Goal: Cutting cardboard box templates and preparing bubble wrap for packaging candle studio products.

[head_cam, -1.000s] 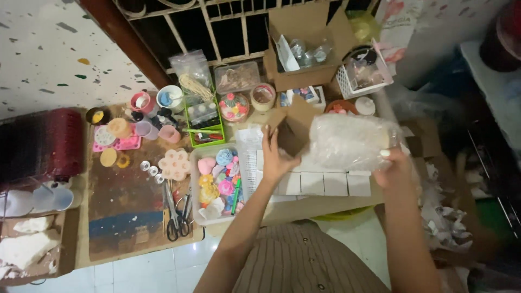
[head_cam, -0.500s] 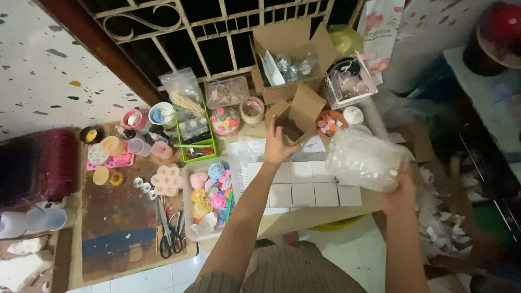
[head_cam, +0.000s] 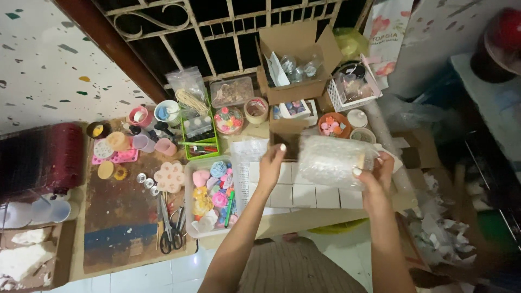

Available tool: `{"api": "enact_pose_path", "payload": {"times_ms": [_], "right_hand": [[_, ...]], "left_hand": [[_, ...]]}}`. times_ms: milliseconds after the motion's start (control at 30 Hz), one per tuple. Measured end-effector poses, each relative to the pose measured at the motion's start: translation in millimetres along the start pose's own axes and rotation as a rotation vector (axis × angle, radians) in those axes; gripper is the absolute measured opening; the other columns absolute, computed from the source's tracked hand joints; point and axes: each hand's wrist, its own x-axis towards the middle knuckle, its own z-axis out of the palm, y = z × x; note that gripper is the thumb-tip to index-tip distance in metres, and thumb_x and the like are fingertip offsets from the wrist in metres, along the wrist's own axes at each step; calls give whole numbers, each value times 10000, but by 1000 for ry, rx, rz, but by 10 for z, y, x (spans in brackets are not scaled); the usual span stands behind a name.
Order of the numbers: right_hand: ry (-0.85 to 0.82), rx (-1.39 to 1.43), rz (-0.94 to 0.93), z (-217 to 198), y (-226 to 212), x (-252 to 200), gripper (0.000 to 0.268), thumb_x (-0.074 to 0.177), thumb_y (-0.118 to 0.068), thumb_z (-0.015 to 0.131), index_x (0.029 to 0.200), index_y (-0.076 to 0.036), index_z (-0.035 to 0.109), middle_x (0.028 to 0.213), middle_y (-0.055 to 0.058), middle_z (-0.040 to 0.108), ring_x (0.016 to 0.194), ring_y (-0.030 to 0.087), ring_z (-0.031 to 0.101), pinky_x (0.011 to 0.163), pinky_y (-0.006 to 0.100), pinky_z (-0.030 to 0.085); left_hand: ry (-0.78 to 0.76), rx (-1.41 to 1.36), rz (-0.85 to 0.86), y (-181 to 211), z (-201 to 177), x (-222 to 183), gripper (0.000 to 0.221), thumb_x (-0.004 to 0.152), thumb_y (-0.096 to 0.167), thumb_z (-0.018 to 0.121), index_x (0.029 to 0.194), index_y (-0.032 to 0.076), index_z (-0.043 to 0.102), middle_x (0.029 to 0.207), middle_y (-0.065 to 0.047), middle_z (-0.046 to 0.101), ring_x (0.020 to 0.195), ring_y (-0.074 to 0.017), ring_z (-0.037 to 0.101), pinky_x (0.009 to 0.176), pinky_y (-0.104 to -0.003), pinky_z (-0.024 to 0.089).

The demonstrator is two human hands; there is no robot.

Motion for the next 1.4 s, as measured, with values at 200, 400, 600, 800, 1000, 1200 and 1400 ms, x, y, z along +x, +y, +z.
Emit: {"api": "enact_pose_path", "payload": {"times_ms": [200,400,600,800,1000,1200,1400], "right_hand": [[-326,-248,-38,440,-106,-145,766,761,-186,773,1421,-86,397,1376,119,499,1262,233,527,982,404,464],[-413,-211,-17,918,-516,-215,595,944,-210,657,1489,-48,483,1549,129,492,1440,195,456,1191,339,338],[-149,-305,-85,827,-37,-356,262,972,-81,742,1190,0,622,1166,102,654,1087,149,624,967,290,515],[-200,-207,-285,879,-104,-394,194,956,11,753,1056,-35,594,1088,36,635,973,89,620,870,243,520],[-76,-408,-183,994,-250,-233,297,910,-81,781,1112,-3,578,1090,77,606,945,142,577,815,309,495],[-207,-62,323,1207,-365,-201,295,977,-235,622,1166,-12,660,1058,80,697,929,164,687,756,407,634],[-149,-57,216,1142,-327,-166,240,979,-90,529,1141,32,658,1055,108,726,904,198,726,801,400,639]], "left_hand": [[-433,-1047,-222,1117,-769,-637,789,799,313,678,1534,162,434,1448,-77,521,1319,-229,506,1062,-377,447],[-227,-939,14,1249,-1058,-815,836,781,208,755,1542,89,431,1463,-83,495,1307,-227,497,1094,-355,417],[63,-766,187,1487,-1162,-903,821,752,131,807,1472,80,416,1353,-107,540,1237,-214,561,1065,-359,478],[161,-926,49,1509,-1005,-941,695,772,93,811,1372,52,463,1239,-124,582,1118,-217,599,977,-350,529],[373,-817,86,1413,-913,-976,717,761,132,820,1354,67,422,1294,-151,502,1177,-249,540,1042,-378,473],[517,-715,357,1472,-853,-1017,768,753,168,848,1332,97,348,1430,-168,427,1333,-286,462,1175,-431,387],[435,-596,256,1253,-1000,-951,738,739,161,856,1305,70,391,1342,-167,509,1272,-291,517,1147,-430,409]]}}
